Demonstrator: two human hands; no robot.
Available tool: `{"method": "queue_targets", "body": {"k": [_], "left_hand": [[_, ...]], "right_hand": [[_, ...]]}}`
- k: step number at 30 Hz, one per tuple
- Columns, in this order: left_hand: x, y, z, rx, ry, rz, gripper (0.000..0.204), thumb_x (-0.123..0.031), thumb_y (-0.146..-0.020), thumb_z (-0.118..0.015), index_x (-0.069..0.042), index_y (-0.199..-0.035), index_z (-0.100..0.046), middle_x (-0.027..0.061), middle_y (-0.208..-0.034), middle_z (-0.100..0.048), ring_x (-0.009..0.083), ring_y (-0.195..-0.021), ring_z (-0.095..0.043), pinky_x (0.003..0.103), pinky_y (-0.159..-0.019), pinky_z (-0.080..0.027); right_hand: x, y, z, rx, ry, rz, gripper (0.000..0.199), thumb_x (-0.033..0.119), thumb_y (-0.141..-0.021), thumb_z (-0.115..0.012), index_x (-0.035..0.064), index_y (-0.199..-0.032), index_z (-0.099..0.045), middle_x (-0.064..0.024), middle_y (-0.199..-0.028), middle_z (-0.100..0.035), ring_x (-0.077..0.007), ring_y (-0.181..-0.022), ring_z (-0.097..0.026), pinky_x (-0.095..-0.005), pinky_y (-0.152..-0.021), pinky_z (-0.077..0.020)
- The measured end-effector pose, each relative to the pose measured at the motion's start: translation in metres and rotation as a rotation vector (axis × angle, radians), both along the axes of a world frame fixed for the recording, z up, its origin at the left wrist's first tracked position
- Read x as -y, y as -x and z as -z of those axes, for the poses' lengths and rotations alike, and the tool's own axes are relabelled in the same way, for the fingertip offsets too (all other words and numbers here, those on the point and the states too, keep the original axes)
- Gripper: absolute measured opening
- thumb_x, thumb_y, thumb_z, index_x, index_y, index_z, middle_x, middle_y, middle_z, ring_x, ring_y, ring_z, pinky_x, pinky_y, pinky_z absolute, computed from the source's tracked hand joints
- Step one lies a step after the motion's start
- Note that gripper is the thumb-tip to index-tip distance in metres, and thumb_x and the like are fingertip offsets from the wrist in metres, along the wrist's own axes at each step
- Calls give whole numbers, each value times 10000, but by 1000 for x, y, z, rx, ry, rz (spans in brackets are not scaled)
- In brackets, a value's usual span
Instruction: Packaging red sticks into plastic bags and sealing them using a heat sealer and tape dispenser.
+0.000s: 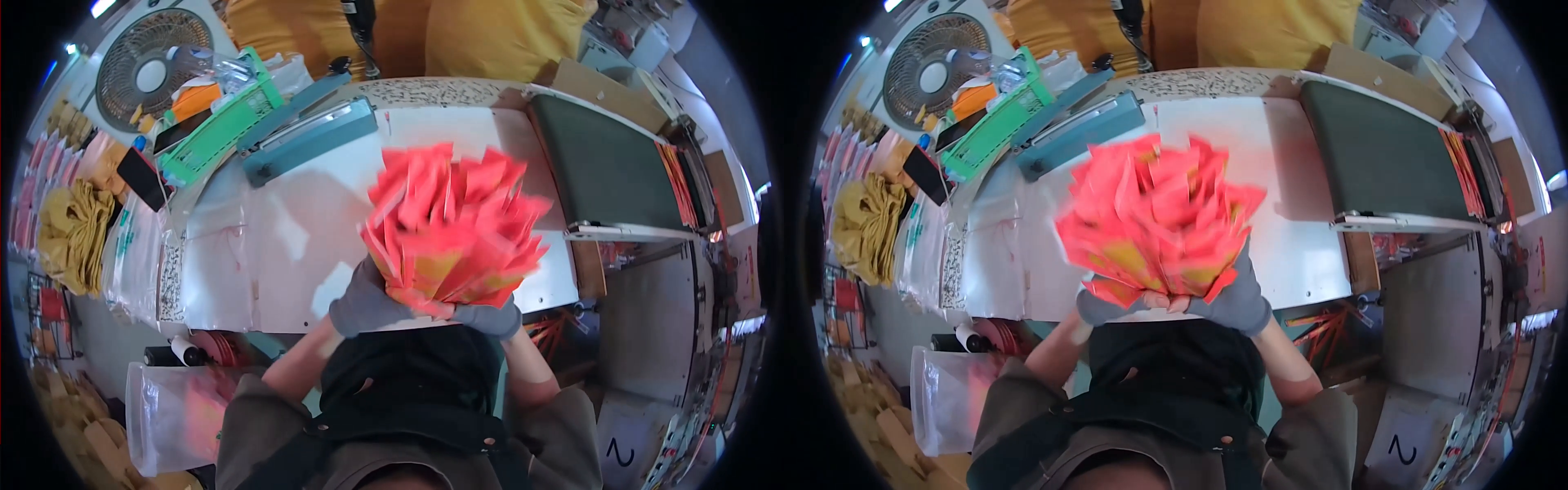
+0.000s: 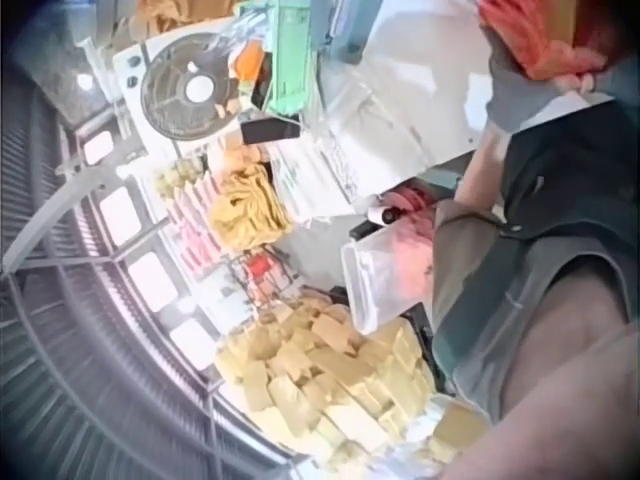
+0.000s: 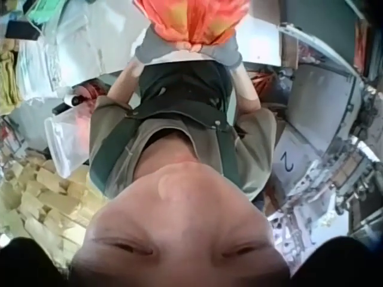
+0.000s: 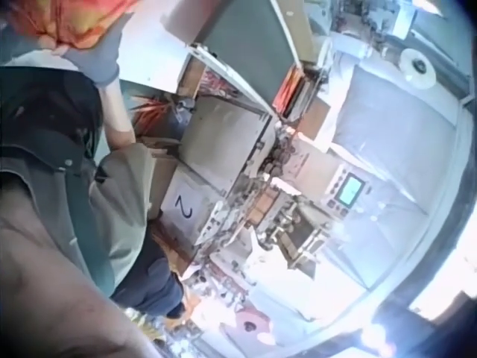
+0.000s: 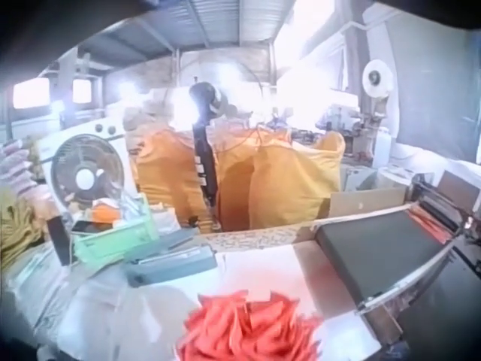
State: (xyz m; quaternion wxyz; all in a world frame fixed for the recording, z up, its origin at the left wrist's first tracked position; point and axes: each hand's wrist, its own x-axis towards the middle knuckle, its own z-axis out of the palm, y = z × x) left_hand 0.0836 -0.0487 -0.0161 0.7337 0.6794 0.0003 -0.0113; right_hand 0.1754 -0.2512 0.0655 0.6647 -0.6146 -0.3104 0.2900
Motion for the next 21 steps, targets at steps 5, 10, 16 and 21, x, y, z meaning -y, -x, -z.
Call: {"method": "queue_targets", "body": {"k": [5, 10, 16, 21], "left_hand": [[4, -15, -113, 391, -215, -148, 1219, -242, -507, -912, -94, -1436, -136, 133, -1278, -496, 211, -1145, -509, 356, -967, -417], [19, -24, -119, 610, 69, -244, 1197, -266, -506, -915, -55, -1435, -189, 123, -1294, -494, 183, -1169, -489, 330, -987, -394], [27, 46, -132, 49, 24, -195, 852, -279, -669, -818, -9, -1342, -372, 121, -1242, -519, 187, -1137, -505, 315, -974, -401], [39, 46, -9, 106, 85, -276, 635, -310, -827, -643, 10, -1271, -321, 112, -1173, -454, 213, -1146, -439, 320, -980, -357]], "right_hand": [[-23, -24, -28, 167, -338, -65, 1396, 178, -570, -884, 85, -1413, 223, -162, -1369, -346, -267, -1230, -417, -388, -1011, -366], [-44, -18, -63, 582, -557, -50, 1286, 206, -599, -869, 64, -1455, 80, -203, -1294, -421, -293, -1126, -503, -374, -934, -418], [-24, 28, -59, 492, -297, -48, 668, 150, -675, -799, -7, -1256, -507, -177, -1236, -510, -247, -1107, -528, -357, -945, -415], [-73, -8, 9, -50, 189, -563, 313, 35, -756, -641, -29, -1063, -644, -103, -1012, -657, -142, -956, -596, -273, -877, -453]]}}
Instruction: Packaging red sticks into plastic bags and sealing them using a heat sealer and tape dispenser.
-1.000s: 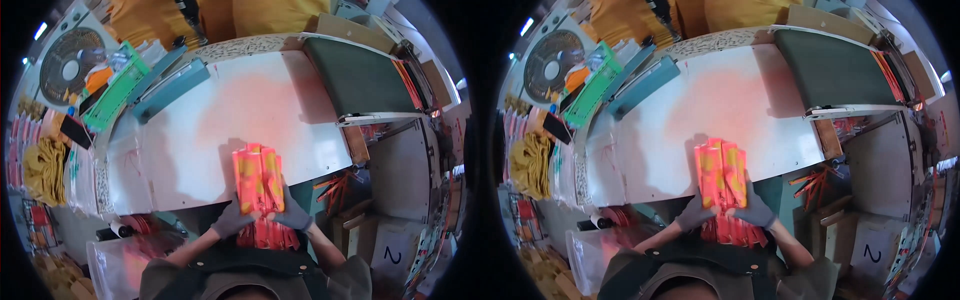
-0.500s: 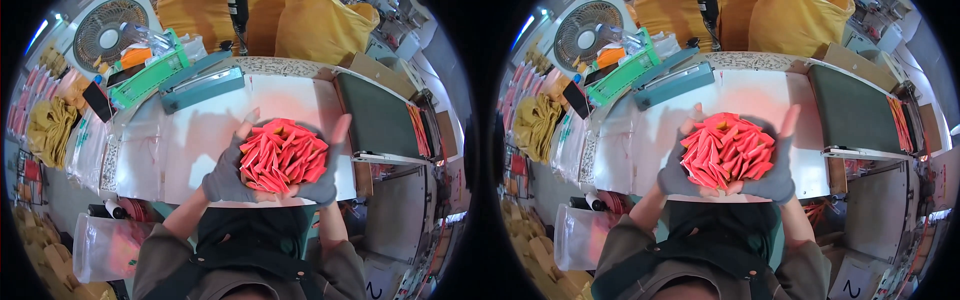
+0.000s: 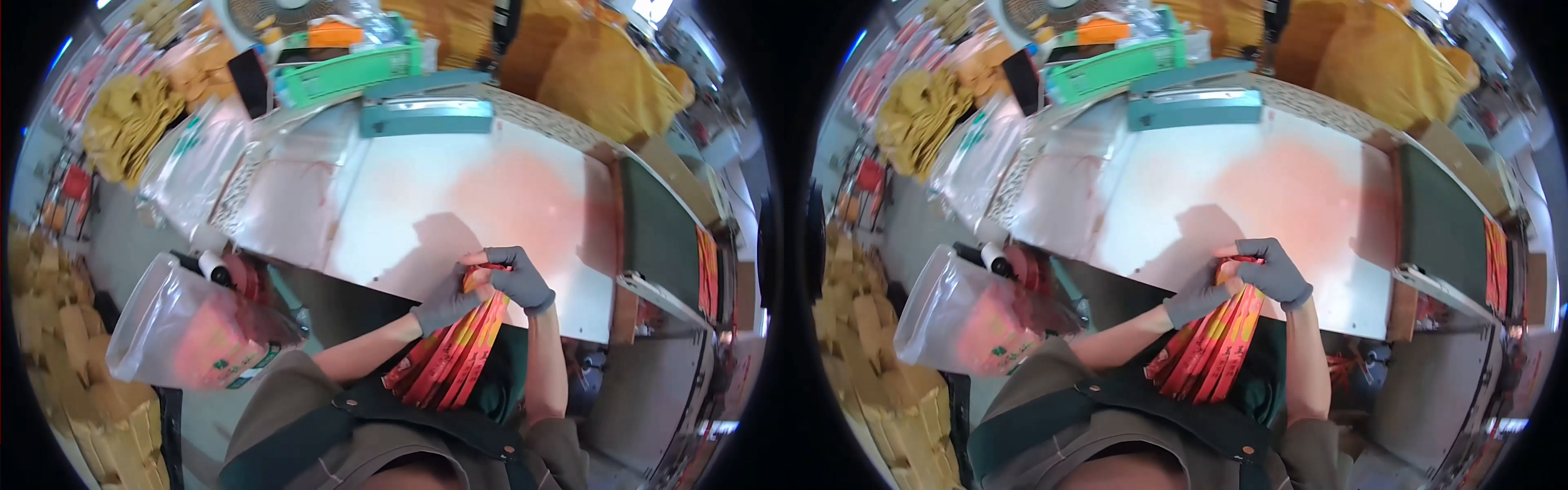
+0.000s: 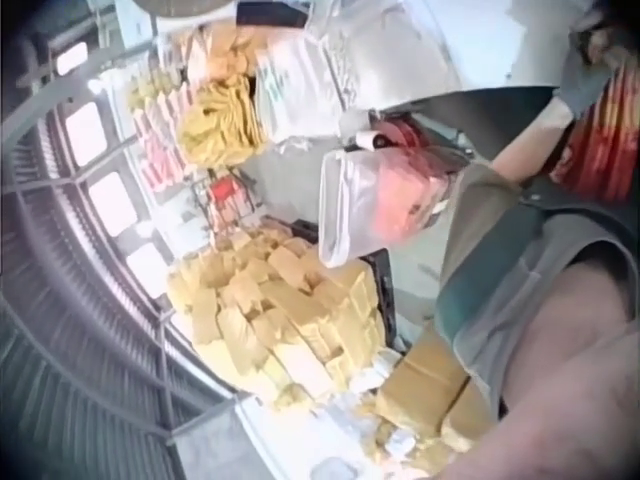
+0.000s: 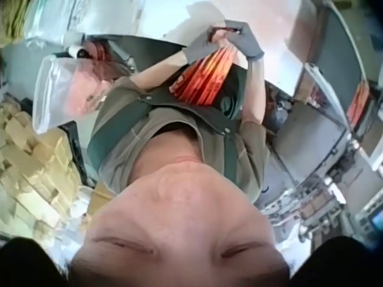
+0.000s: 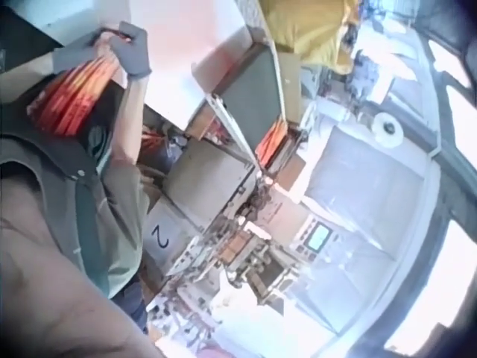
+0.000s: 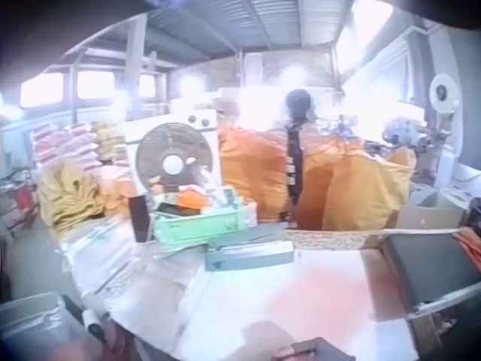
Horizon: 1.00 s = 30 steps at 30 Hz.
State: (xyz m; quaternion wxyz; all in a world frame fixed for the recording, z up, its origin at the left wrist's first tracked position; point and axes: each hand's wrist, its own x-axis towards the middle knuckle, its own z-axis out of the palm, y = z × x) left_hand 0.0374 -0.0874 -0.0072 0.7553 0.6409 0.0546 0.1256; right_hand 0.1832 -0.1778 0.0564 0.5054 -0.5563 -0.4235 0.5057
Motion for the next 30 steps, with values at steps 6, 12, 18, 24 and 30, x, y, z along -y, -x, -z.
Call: {"method": "queue_targets", "body": {"k": [6, 12, 18, 24, 30], "left_hand": [[-138, 114, -6, -168, -527, -121, 443, -154, -858, -579, -52, -1278, -484, 45, -1191, -561, 157, -1010, -525, 324, -899, -428], [-294, 228, 19, -798, -1076, -552, 246, -262, -755, -648, -40, -841, -585, 148, -861, -580, 334, -834, -571, 389, -756, -454], [-250, 164, -5, -52, 259, -1038, 288, -305, -941, -470, -101, -769, -577, -17, -630, -517, 104, -520, -493, 263, -573, -446], [-117, 84, 10, 25, -350, -309, 46, -68, -889, -553, -75, -929, -573, 20, -824, -529, 127, -748, -534, 284, -669, -458], [-147, 64, 16, 173, 119, -601, 112, -169, -916, -531, -65, -896, -568, 17, -711, -540, 118, -654, -532, 289, -609, -456]], "right_hand": [[-54, 20, 26, 15, 26, -113, 199, 33, -788, -608, -33, -962, -677, -98, -871, -669, -141, -820, -611, -263, -782, -470], [-70, 32, 30, -83, 36, -139, 193, 57, -791, -634, -31, -957, -678, -95, -849, -666, -142, -788, -611, -264, -766, -473], [-72, 32, 28, -93, -6, -62, 292, 71, -784, -634, -16, -1062, -647, -84, -857, -663, -132, -809, -604, -270, -769, -467], [-90, 51, 35, 82, -18, -51, 333, 105, -772, -637, -16, -1081, -614, -81, -855, -657, -127, -814, -598, -266, -784, -460], [-43, 28, 32, -132, -76, 81, 168, 97, -800, -606, -19, -921, -592, -59, -822, -627, -150, -826, -599, -286, -772, -467]]}}
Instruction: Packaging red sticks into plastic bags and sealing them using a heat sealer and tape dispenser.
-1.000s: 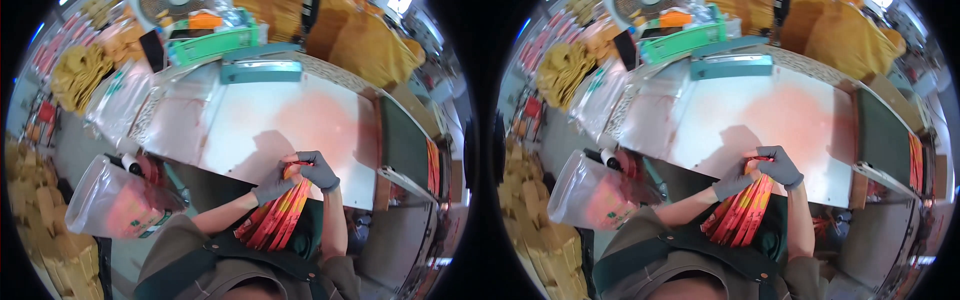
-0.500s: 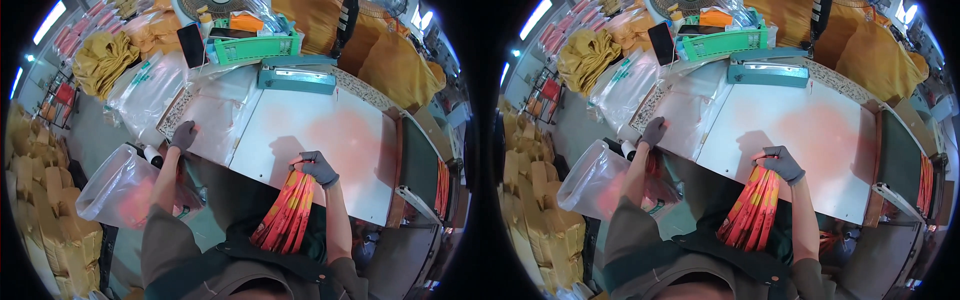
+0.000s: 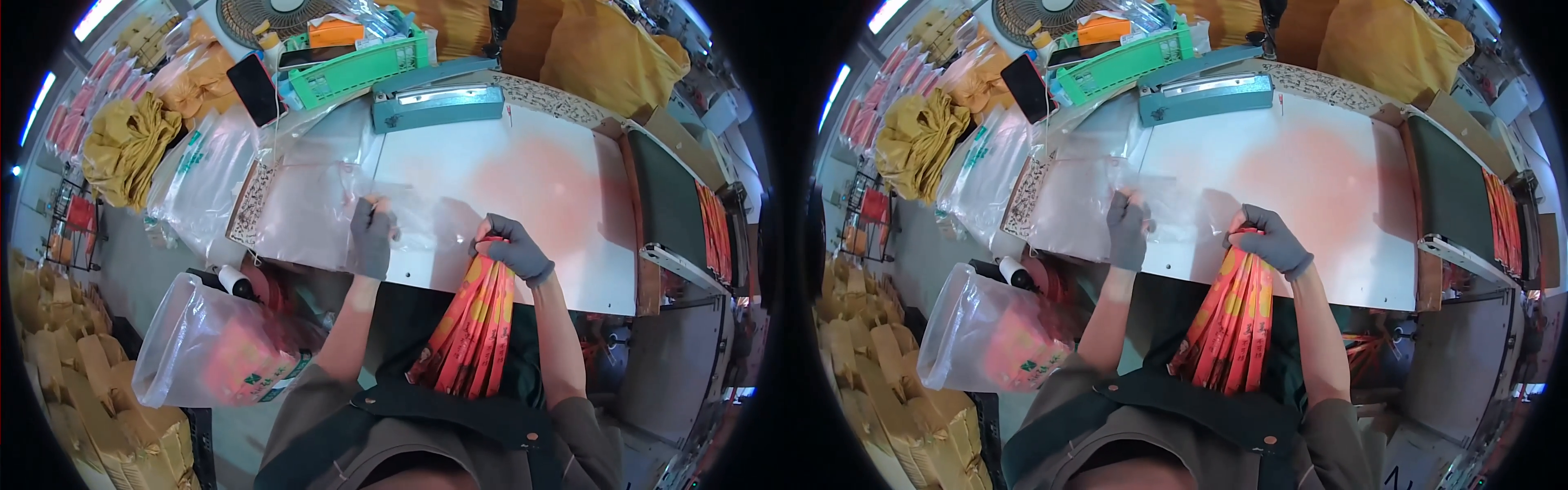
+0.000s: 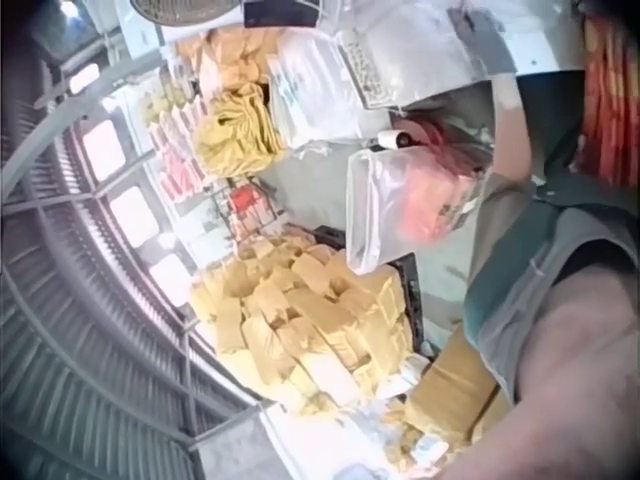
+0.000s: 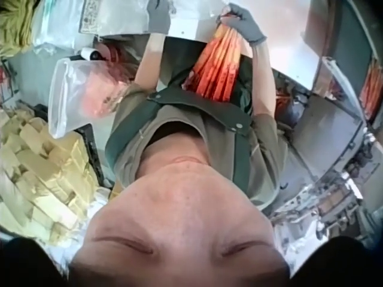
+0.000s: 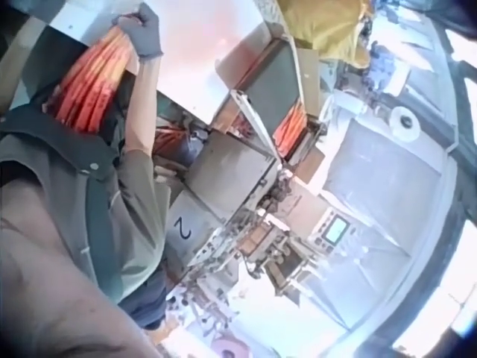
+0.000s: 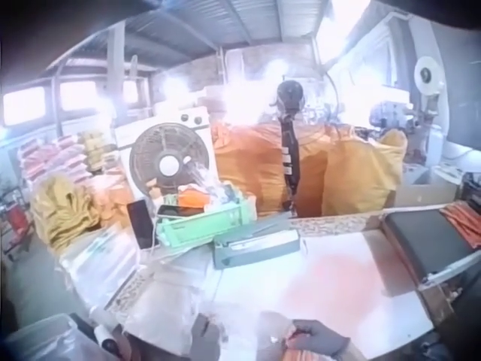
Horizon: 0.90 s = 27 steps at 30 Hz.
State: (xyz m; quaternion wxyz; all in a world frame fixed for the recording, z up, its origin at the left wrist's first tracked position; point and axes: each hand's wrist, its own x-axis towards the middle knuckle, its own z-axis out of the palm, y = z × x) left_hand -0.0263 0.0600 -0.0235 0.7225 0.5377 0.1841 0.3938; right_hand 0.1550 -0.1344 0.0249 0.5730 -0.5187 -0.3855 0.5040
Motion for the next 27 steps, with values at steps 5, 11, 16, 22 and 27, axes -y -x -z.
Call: {"method": "queue_targets", "body": {"k": [5, 11, 16, 22, 27], "left_hand": [[90, -33, -50, 18, -1119, 101, 124, -99, -769, -675, -60, -865, -607, 55, -689, -581, 192, -556, -551, 304, -513, -432], [101, 13, 5, -138, -1168, -26, 385, -255, -677, -795, -121, -609, -441, 45, -543, -433, 222, -487, -460, 336, -444, -338], [148, 82, 27, -361, -863, 301, 441, -282, -668, -802, -107, -523, -424, 69, -512, -428, 231, -456, -455, 321, -427, -352], [65, 33, -96, -402, -88, 783, 178, -146, -830, -667, -38, -710, -593, -35, -651, -550, 30, -612, -474, 231, -531, -400], [16, -34, -236, -311, -587, 351, 73, -121, -827, -641, -49, -840, -642, -21, -680, -569, 24, -592, -489, 225, -522, -418]], "right_hand": [[0, -7, 15, 384, -216, -81, 479, 251, -862, -624, 44, -1276, -500, -58, -948, -628, -157, -916, -581, -307, -809, -465], [73, 52, 87, 188, 1, 317, 814, 440, -895, -493, -37, -1436, -114, -191, -1440, -297, -247, -1327, -287, -353, -1096, -225], [149, 124, 81, 45, 105, 308, 616, 284, -895, -527, -31, -1372, -297, -175, -1331, -451, -221, -1224, -427, -335, -1007, -339], [119, 43, -40, 957, 89, 97, 455, 212, -916, -463, -30, -1280, -340, -208, -707, -551, -369, -565, -558, -435, -545, -447], [78, -16, -177, 1864, -33, 175, 168, 70, -760, -552, 73, -921, -501, -79, -749, -556, -269, -661, -591, -366, -552, -471]]}}
